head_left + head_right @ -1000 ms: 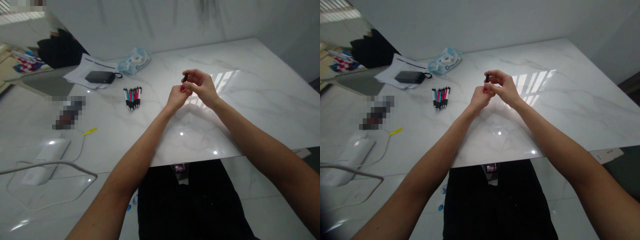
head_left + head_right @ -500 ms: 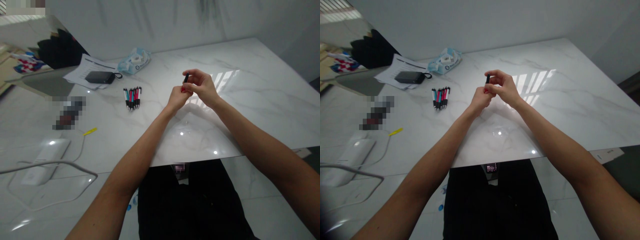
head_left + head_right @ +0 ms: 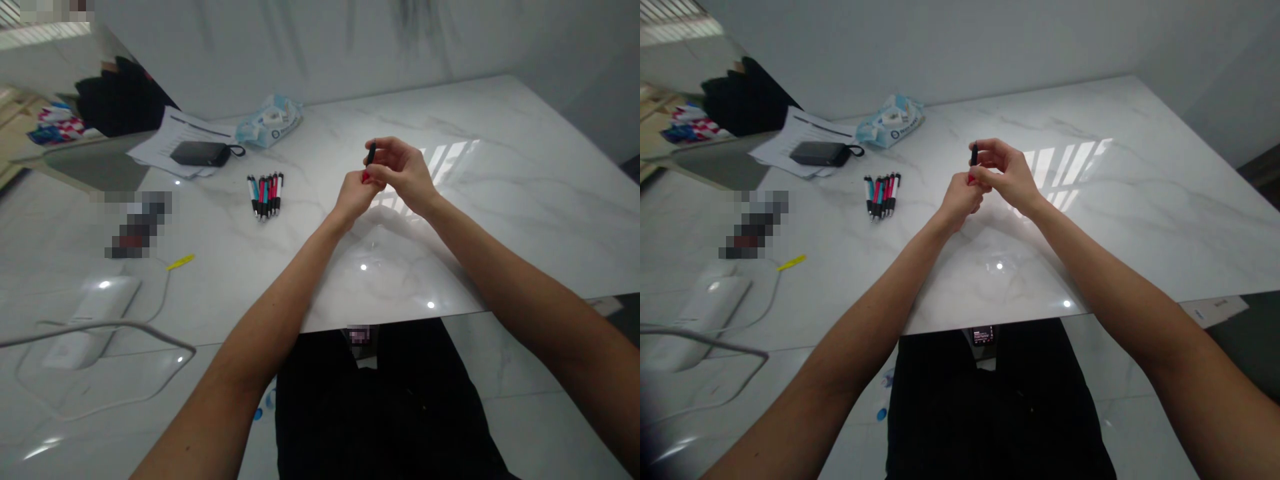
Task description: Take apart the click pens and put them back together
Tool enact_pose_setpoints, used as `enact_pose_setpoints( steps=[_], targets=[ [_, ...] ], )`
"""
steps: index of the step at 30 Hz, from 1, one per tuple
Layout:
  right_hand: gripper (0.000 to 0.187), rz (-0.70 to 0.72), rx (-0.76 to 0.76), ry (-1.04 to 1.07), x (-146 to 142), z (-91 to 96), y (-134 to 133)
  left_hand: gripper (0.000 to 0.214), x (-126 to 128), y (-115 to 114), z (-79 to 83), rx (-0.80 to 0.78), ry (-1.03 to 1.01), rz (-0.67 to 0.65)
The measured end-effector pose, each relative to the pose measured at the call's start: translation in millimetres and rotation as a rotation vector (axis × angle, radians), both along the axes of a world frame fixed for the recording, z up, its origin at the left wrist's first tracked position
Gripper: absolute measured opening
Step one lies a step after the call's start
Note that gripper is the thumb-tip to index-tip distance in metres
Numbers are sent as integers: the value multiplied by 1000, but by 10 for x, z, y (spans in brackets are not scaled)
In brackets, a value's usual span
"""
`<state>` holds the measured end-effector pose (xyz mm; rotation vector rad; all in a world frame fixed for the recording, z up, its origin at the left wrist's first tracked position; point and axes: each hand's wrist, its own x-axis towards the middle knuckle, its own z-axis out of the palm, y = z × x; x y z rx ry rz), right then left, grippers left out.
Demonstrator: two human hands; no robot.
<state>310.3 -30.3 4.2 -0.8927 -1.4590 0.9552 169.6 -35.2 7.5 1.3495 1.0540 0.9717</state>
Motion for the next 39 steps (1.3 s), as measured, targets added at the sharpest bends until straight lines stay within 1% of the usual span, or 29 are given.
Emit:
enact_pose_setpoints(
  steps=[5, 10, 14, 19, 23, 27, 30, 35, 39],
  targets=[
    [50, 8, -7, -31, -5, 11, -13, 32, 5, -16, 13, -20, -7, -12],
    [49, -4, 29, -42, -1, 3, -5, 30, 1, -13, 13, -23, -20, -10],
    [51, 2, 26, -54, 8, -10, 6, 32, 0, -15, 16, -44, -32, -14],
    [54, -26, 33, -56, 7, -8, 1, 33, 2, -14, 6, -36, -22, -27],
    [53, -30, 32, -23, -1, 5, -6, 34, 7, -19, 3, -25, -29, -27],
    [54, -62, 29, -37, -11, 24, -18, 40, 15, -29, 15, -33, -21, -22],
    [52, -42, 13, -53, -15, 31, -24, 41, 18, -29, 19, -46, -25, -26],
    [54, -36, 41, -55, 2, 21, -14, 40, 19, -24, 11, -59, -38, -28],
    [52, -31, 14, -19, 16, -7, -4, 39, 18, -31, 18, -58, -34, -34]
  ],
)
